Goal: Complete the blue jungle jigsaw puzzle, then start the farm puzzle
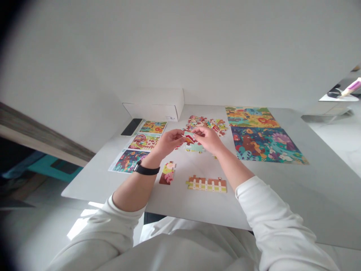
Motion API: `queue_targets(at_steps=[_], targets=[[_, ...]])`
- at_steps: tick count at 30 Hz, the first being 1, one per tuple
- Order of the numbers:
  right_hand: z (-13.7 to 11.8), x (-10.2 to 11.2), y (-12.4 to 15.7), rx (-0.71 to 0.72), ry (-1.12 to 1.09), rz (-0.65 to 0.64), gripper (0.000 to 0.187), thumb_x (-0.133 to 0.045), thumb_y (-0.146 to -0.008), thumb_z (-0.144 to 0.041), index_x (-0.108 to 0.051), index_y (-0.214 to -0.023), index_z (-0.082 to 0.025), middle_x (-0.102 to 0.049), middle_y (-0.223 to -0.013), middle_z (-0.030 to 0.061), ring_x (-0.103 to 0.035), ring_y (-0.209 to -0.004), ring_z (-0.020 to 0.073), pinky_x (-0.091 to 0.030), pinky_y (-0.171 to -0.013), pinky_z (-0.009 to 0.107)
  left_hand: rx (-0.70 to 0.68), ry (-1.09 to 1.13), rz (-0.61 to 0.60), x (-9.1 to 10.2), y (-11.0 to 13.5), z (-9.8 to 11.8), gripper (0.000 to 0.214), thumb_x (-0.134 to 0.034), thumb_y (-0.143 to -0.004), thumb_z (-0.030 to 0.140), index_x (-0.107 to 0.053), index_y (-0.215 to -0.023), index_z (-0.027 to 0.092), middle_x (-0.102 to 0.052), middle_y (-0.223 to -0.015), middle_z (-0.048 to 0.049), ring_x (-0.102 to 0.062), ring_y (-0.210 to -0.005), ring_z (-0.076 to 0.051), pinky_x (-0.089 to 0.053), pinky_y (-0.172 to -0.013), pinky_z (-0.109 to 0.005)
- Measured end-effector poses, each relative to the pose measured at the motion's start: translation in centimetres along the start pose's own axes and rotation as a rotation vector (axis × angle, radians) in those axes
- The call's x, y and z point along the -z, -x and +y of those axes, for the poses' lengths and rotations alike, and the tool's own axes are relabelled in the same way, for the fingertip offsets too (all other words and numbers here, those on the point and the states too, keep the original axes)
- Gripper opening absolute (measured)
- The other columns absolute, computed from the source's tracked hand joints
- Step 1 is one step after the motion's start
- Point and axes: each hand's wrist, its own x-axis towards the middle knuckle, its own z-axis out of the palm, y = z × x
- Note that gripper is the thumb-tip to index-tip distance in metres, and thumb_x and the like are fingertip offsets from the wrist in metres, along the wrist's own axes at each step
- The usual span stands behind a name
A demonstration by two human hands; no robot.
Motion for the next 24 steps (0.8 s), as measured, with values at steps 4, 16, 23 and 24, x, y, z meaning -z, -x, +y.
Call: queue_targets(at_steps=[4, 16, 23, 24], targets=[[-0.5, 0.2, 0.4, 0.268, 0.220, 0.016, 0.036, -0.083, -0.089, -0.044, -0.076, -0.120, -0.028, -0.076, -0.121, 0.0090, -0.073, -0.097, 0.0245, -0.064, -0.074, 0.036, 0.080, 0.109, -0.003, 0.1, -0.1, -0.2, 0.039, -0.088, -0.085, 0.048, -0.071, -0.105, 0.019, -0.070, -0.073, -0.0006, -0.058, -0.060, -0.011, -0.042, -0.056, -0.022], [-0.9, 0.6, -1.1, 0.559, 0.624, -0.109, 0.023, -0.074, -0.097, -0.025, -0.080, -0.119, -0.028, -0.078, -0.129, 0.0088, -0.070, -0.127, 0.0302, -0.053, -0.115, 0.051, 0.156, -0.184, 0.211, 3.0, -0.8, -0.2, 0.031, -0.056, -0.107, 0.044, -0.070, -0.119, 0.019, -0.078, -0.088, -0.0036, -0.063, -0.066, -0.013, -0.047, -0.064, -0.024], [0.3, -0.6, -1.9, 0.526, 0.724, -0.224, 0.025, -0.074, -0.098, -0.023, -0.083, -0.121, -0.027, -0.081, -0.129, 0.0091, -0.072, -0.126, 0.0308, -0.053, -0.114, 0.050, 0.239, -0.738, 0.085, 5.0, -0.4, -1.6, 0.025, -0.072, -0.095, 0.032, -0.077, -0.117, 0.022, -0.080, -0.099, -0.0045, -0.071, -0.088, -0.020, -0.052, -0.082, -0.029], [0.8, -1.1, -1.8, 0.513, 0.741, -0.243, 0.025, -0.074, -0.097, -0.023, -0.083, -0.121, -0.027, -0.082, -0.129, 0.0092, -0.073, -0.125, 0.0308, -0.054, -0.113, 0.050, 0.251, -0.767, 0.044, 4.9, -0.3, -1.7, 0.026, -0.073, -0.095, 0.031, -0.077, -0.118, 0.021, -0.080, -0.099, -0.0049, -0.072, -0.088, -0.021, -0.052, -0.083, -0.030]])
